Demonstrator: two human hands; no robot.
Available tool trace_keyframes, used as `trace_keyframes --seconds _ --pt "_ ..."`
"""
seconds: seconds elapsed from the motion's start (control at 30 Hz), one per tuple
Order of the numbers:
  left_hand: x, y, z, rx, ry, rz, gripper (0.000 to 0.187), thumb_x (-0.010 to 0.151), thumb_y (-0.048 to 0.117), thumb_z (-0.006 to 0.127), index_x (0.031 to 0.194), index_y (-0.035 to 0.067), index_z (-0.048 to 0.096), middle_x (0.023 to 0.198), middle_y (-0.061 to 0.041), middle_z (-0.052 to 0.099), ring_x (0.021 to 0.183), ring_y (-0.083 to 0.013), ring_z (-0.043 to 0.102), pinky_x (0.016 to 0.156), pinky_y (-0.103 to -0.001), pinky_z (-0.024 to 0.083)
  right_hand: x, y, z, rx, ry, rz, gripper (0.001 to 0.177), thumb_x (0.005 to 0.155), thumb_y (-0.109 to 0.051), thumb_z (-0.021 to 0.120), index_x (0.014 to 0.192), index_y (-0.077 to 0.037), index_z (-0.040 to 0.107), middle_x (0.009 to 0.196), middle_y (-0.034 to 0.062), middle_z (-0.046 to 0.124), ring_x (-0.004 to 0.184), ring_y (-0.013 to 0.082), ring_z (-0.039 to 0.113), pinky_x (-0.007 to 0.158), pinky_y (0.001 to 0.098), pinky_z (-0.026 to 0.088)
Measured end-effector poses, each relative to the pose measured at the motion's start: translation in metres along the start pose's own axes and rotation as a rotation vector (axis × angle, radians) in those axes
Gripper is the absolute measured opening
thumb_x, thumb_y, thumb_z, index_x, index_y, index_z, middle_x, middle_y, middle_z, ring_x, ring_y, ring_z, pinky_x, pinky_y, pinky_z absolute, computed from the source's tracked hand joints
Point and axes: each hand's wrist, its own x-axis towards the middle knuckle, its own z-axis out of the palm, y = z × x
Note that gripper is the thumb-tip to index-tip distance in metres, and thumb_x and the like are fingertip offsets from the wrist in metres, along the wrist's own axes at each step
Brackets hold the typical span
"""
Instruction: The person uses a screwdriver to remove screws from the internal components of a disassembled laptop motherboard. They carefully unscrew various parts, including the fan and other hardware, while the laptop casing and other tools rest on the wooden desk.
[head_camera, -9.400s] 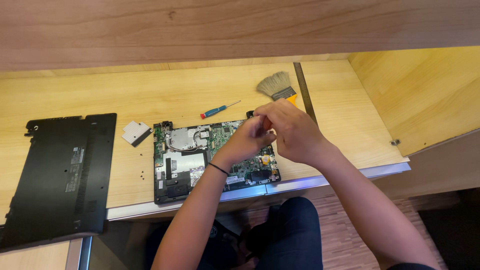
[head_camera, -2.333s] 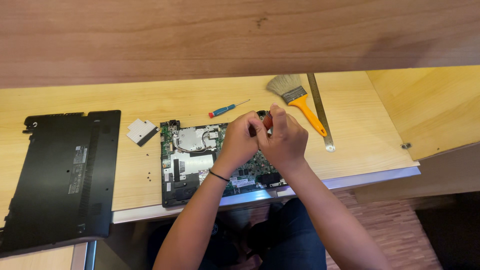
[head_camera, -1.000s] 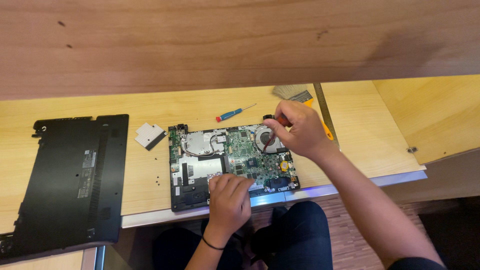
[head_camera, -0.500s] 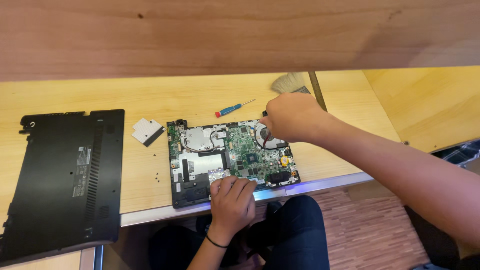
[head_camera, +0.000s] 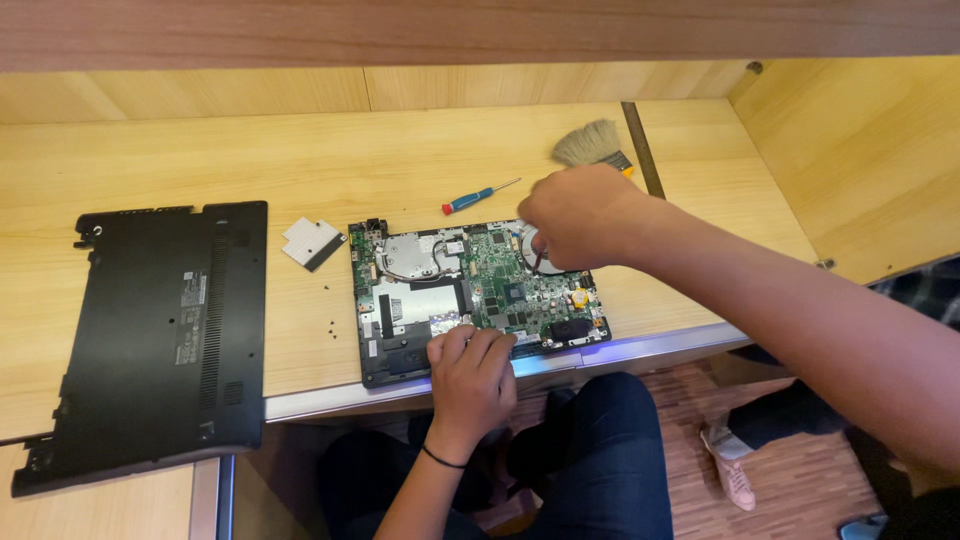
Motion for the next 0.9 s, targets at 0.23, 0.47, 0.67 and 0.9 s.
trace_keyframes --seconds 0.23,0.47,0.67,0.9 --pt "-0.003 -0.002 0.004 0.051 -0.001 0.1 0.016 0.077 0.009 0.056 0.088 0.016 0.065 0.082 0.0 0.058 0.082 -0.0224 0.057 0.075 -0.034 0.037 0.003 -0.004 0.009 0.036 -0.028 0.306 0.035 0.088 -0.039 0.05 0.085 -0.012 0.073 0.076 0.0119 0.069 0.077 0.0335 0.07 0.065 0.0468 0.054" --pt "0.001 0.001 0.001 0.077 0.005 0.073 0.016 0.078 0.01 0.056 0.088 0.018 0.065 0.081 0.003 0.058 0.082 -0.0204 0.056 0.075 -0.033 0.036 0.009 0.005 0.036 0.008 -0.027 0.25 0.02 0.081 -0.028 0.058 0.08 -0.015 0.073 0.076 0.0089 0.069 0.076 0.0313 0.07 0.061 0.0496 0.053" --pt "0.005 0.006 0.004 0.105 0.021 0.05 0.016 0.076 0.01 0.056 0.087 0.019 0.065 0.081 0.003 0.058 0.083 -0.0204 0.057 0.074 -0.034 0.036 -0.011 0.003 0.042 -0.187 0.243 -0.039 0.026 0.08 -0.022 0.072 0.103 -0.011 0.069 0.09 0.0093 0.062 0.091 0.0278 0.059 0.067 0.0366 0.057" --pt "-0.005 0.003 -0.002 0.07 -0.001 0.042 0.017 0.075 0.007 0.058 0.087 0.017 0.066 0.08 0.002 0.059 0.083 -0.0219 0.057 0.073 -0.034 0.038 -0.014 -0.01 0.04 -0.271 0.411 -0.411 0.04 0.058 -0.009 0.082 0.096 -0.013 0.067 0.103 0.0039 0.052 0.094 0.0263 0.052 0.079 0.0301 0.056"
